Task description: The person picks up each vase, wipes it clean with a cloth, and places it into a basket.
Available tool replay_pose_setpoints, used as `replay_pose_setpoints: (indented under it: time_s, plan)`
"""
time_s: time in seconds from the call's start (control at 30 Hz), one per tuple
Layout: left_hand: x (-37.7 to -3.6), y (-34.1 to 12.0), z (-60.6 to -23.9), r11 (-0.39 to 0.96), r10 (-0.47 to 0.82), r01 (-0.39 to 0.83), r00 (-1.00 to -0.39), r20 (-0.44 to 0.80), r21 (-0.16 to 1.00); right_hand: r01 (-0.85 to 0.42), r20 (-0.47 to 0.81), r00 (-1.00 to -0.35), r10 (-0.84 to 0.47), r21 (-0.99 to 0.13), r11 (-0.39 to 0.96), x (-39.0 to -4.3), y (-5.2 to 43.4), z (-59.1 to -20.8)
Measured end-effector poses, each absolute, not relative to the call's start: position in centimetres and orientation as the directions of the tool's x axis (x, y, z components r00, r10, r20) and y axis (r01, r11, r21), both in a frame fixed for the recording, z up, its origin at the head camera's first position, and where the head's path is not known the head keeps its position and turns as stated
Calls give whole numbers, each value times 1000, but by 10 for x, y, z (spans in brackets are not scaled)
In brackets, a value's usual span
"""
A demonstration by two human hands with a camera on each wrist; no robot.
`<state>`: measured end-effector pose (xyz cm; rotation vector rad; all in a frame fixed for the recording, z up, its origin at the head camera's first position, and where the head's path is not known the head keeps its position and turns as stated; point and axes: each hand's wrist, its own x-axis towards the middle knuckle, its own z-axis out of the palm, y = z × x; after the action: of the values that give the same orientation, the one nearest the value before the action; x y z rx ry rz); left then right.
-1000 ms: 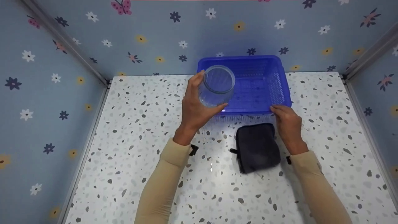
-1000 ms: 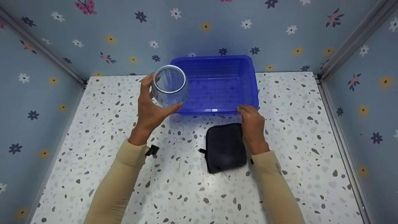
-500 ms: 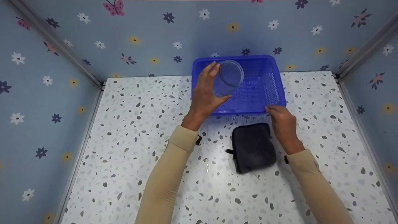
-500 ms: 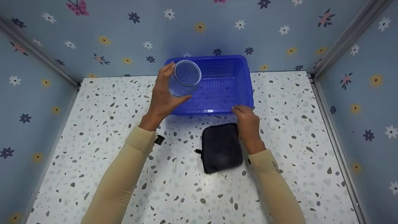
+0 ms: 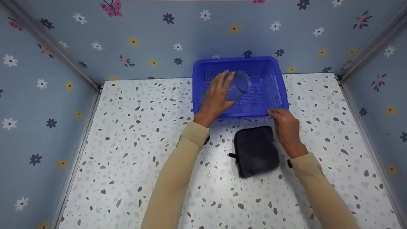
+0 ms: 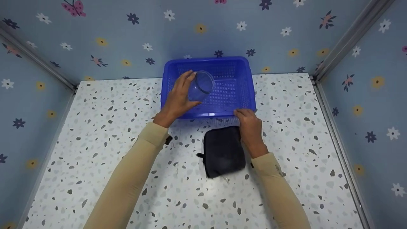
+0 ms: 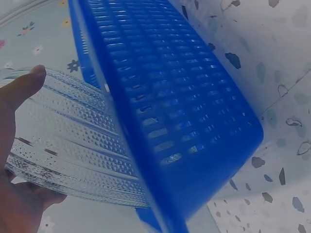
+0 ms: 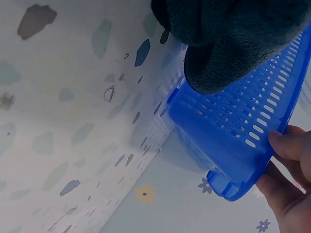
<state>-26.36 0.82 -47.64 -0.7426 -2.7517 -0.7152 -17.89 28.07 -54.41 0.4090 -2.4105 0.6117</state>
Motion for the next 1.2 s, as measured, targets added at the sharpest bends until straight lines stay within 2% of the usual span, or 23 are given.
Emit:
replay_pose_setpoints:
  time_s: [0.2, 0.4, 0.77, 1.0, 1.2]
  plan:
    - [-272, 16, -487, 775, 446, 511, -859, 249, 373, -433, 642, -750, -160, -293, 853, -181, 282, -545]
    - [-276, 24, -492, 785, 462, 496, -868, 182, 371, -429, 641, -754, -145, -313, 847, -183, 283, -544]
    - [-282, 43, -500, 812, 529, 532, -845, 83, 242, -422, 627, -767, -135, -336, 842, -182, 284, -544]
    - [-286, 52, -504, 821, 538, 508, -841, -55, 260, -423, 629, -764, -139, -327, 845, -182, 284, -544]
    - [-288, 57, -505, 823, 542, 497, -832, -117, 276, -427, 627, -765, -146, -326, 843, -182, 284, -545]
